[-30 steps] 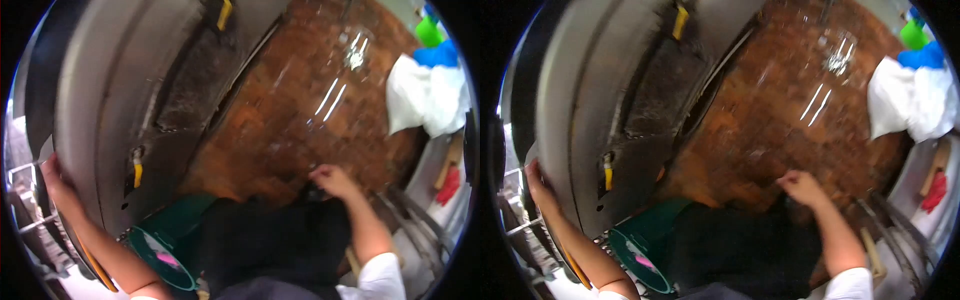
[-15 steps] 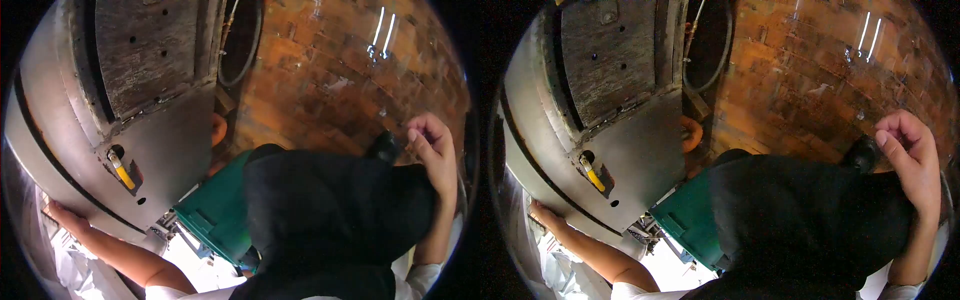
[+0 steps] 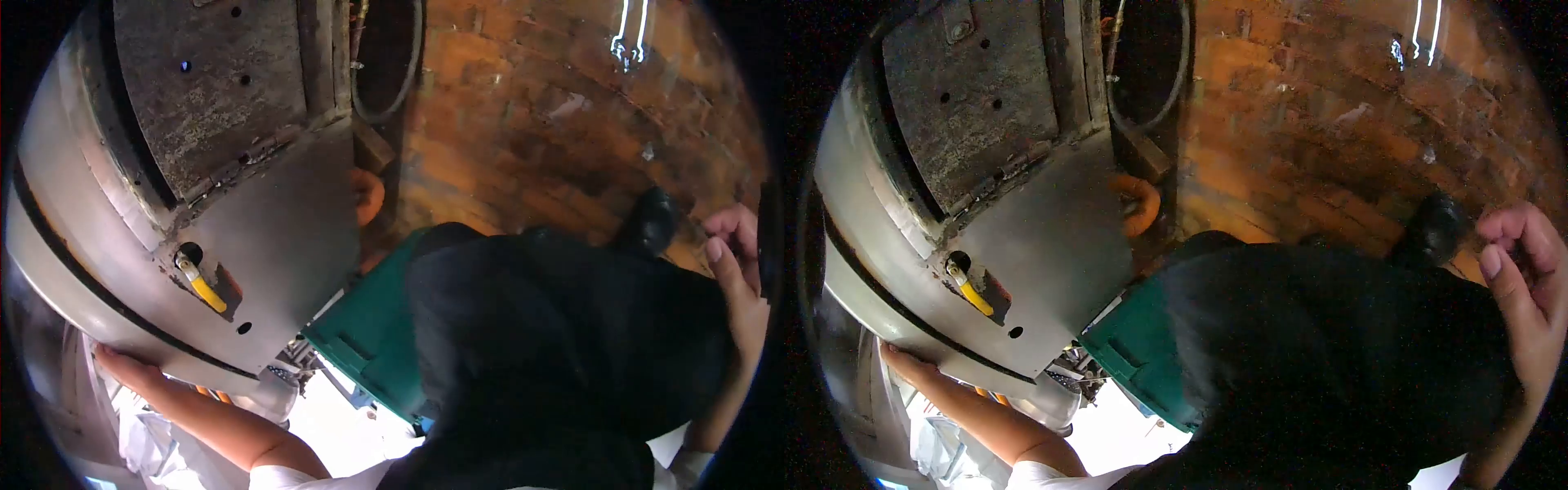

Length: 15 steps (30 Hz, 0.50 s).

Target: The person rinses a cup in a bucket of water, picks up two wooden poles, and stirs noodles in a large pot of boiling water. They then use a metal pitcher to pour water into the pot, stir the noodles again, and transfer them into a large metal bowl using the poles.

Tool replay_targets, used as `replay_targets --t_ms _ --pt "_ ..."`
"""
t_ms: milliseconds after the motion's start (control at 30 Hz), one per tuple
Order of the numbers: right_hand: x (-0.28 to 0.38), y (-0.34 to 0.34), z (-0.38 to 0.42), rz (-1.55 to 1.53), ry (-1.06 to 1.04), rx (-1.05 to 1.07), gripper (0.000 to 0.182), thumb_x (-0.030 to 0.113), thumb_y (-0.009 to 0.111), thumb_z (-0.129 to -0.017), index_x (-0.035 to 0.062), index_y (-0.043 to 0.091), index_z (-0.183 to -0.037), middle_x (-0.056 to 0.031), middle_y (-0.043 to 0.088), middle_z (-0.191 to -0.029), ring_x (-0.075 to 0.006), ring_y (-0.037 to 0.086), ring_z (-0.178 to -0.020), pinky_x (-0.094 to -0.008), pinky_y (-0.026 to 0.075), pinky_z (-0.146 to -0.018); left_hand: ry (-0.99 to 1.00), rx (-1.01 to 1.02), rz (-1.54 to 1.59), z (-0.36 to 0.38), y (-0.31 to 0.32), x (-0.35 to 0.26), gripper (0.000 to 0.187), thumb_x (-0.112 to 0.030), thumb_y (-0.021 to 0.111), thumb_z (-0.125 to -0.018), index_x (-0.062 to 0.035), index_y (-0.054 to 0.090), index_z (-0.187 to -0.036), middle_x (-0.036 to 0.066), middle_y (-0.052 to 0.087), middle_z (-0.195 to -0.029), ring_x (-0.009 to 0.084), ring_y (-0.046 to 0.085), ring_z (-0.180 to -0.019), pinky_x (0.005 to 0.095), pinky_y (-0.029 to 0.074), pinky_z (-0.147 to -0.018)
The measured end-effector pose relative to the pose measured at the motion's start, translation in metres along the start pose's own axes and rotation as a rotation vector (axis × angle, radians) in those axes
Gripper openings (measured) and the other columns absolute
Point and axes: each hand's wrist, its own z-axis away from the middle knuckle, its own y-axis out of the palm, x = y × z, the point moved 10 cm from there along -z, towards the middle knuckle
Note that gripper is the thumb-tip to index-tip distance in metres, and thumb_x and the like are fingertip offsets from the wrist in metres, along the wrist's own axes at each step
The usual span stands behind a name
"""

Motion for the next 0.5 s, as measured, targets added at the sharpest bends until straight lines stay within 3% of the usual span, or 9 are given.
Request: replay_targets --t_ms 67,133,200,233,300,333,367,433,500 --pt "-0.013 -0.001 0.005 0.022 0.024 -0.100 0.019 0.018 0.058 -0.090 0.0058 0.054 -0.104 0.0010 0.051 -0.092 -0.0071 0.047 -0.083 -0.0214 0.038 -0.073 0.005 -0.051 -0.024 -0.002 -0.005 0.000 0.054 -0.040 0.041 -0.091 0.0005 0.051 -0.126 0.014 0.051 -0.128 0.0254 0.047 -0.117 0.0379 0.034 -0.102" --pt "-0.005 -0.005 0.001 -0.008 -0.129 -0.114 0.016 0.016 0.057 -0.091 0.0056 0.053 -0.101 0.0015 0.051 -0.091 -0.0080 0.048 -0.081 -0.0226 0.039 -0.073 0.002 0.015 0.039 -0.008 0.000 0.002 0.054 -0.040 0.041 -0.093 0.0000 0.050 -0.127 0.014 0.051 -0.129 0.0253 0.046 -0.118 0.0381 0.033 -0.103" --pt "-0.004 -0.009 -0.010 -0.055 0.010 -0.063 0.010 0.008 0.064 -0.086 0.0024 0.057 -0.089 0.0006 0.055 -0.083 -0.0078 0.052 -0.079 -0.0221 0.042 -0.069 -0.021 0.045 0.125 -0.004 0.001 0.006 0.053 -0.039 0.040 -0.094 -0.0005 0.050 -0.129 0.013 0.050 -0.130 0.0251 0.046 -0.119 0.0384 0.033 -0.103" --pt "0.004 -0.015 -0.013 -0.040 -0.134 -0.204 0.006 0.003 0.062 -0.085 0.0027 0.056 -0.086 0.0008 0.056 -0.080 -0.0086 0.053 -0.076 -0.0236 0.044 -0.068 -0.027 0.068 0.058 0.000 0.008 0.002 0.051 -0.037 0.039 -0.095 -0.0009 0.050 -0.130 0.013 0.050 -0.131 0.0244 0.046 -0.119 0.0378 0.032 -0.104" --pt "0.046 -0.008 -0.030 0.209 -0.216 -0.071 0.004 0.000 0.060 -0.083 -0.0002 0.063 -0.081 -0.0021 0.059 -0.072 -0.0098 0.055 -0.069 -0.0257 0.045 -0.063 -0.103 0.152 0.075 -0.012 0.009 0.026 0.049 -0.035 0.038 -0.098 -0.0005 0.049 -0.131 0.013 0.051 -0.131 0.0237 0.046 -0.119 0.0362 0.032 -0.104" --pt "0.076 -0.012 -0.030 0.287 -0.270 -0.122 0.006 0.001 0.061 -0.083 -0.0008 0.065 -0.080 -0.0052 0.062 -0.070 -0.0100 0.057 -0.068 -0.0268 0.046 -0.062 -0.151 0.219 0.155 -0.026 0.007 0.046 0.049 -0.034 0.037 -0.099 0.0002 0.049 -0.132 0.013 0.052 -0.130 0.0236 0.047 -0.119 0.0353 0.033 -0.103" --pt "0.076 -0.024 -0.044 0.321 -0.317 -0.196 0.006 0.004 0.063 -0.083 -0.0007 0.065 -0.081 -0.0098 0.065 -0.073 -0.0139 0.060 -0.068 -0.0299 0.048 -0.063 -0.139 0.126 0.063 -0.011 0.010 0.036 0.059 -0.048 0.042 -0.094 -0.0013 0.052 -0.128 0.011 0.056 -0.124 0.0256 0.050 -0.114 0.0383 0.036 -0.100" --pt "0.112 -0.041 -0.042 0.449 -0.486 -0.449 0.014 0.012 0.065 -0.082 -0.0017 0.065 -0.079 -0.0187 0.065 -0.072 -0.0301 0.064 -0.067 -0.0388 0.050 -0.064 0.295 0.194 -0.218 0.013 0.023 -0.009 0.043 -0.033 0.040 -0.098 0.0002 0.058 -0.119 0.016 0.061 -0.118 0.0311 0.056 -0.110 0.0387 0.041 -0.096" --pt "0.144 -0.039 -0.044 0.730 -0.637 -0.479 0.014 0.015 0.065 -0.081 0.0011 0.067 -0.083 -0.0199 0.064 -0.072 -0.0321 0.065 -0.068 -0.0403 0.050 -0.062 0.536 0.219 -0.712 0.033 0.029 -0.051 0.038 -0.030 0.040 -0.092 -0.0008 0.061 -0.106 0.021 0.062 -0.107 0.0382 0.057 -0.102 0.0477 0.044 -0.088"
